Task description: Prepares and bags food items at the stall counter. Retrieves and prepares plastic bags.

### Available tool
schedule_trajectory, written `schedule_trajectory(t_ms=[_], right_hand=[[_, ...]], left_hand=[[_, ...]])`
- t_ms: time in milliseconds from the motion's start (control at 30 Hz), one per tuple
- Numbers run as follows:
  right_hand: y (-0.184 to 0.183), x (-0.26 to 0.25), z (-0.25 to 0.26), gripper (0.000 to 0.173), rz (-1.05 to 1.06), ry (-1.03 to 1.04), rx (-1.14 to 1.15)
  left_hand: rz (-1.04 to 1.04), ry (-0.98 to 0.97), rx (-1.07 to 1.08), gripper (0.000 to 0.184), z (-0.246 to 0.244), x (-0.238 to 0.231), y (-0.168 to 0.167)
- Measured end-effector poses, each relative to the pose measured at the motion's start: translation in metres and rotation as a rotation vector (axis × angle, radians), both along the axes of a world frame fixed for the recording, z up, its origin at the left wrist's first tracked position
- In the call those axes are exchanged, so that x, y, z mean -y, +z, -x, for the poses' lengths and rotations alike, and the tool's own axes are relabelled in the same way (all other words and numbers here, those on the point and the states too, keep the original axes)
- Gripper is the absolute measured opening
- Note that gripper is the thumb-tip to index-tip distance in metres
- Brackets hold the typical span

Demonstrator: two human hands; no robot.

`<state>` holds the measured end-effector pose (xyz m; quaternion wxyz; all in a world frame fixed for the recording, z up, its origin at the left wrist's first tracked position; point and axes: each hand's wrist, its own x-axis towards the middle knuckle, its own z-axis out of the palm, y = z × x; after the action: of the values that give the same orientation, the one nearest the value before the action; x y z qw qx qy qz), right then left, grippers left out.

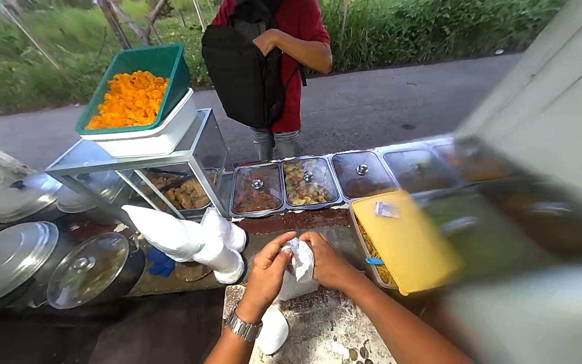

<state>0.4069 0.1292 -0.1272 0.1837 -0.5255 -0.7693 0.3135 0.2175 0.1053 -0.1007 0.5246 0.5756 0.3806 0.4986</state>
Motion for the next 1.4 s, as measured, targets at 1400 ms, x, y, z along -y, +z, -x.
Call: schedule_trajectory(t_ms=[1400], right_hand=[[-0.009, -0.053, -0.192, 0.041, 0.093, -0.620, 0.054]], left_hand=[[0.078, 0.128, -0.160, 0.018, -0.039, -0.179, 0.113]])
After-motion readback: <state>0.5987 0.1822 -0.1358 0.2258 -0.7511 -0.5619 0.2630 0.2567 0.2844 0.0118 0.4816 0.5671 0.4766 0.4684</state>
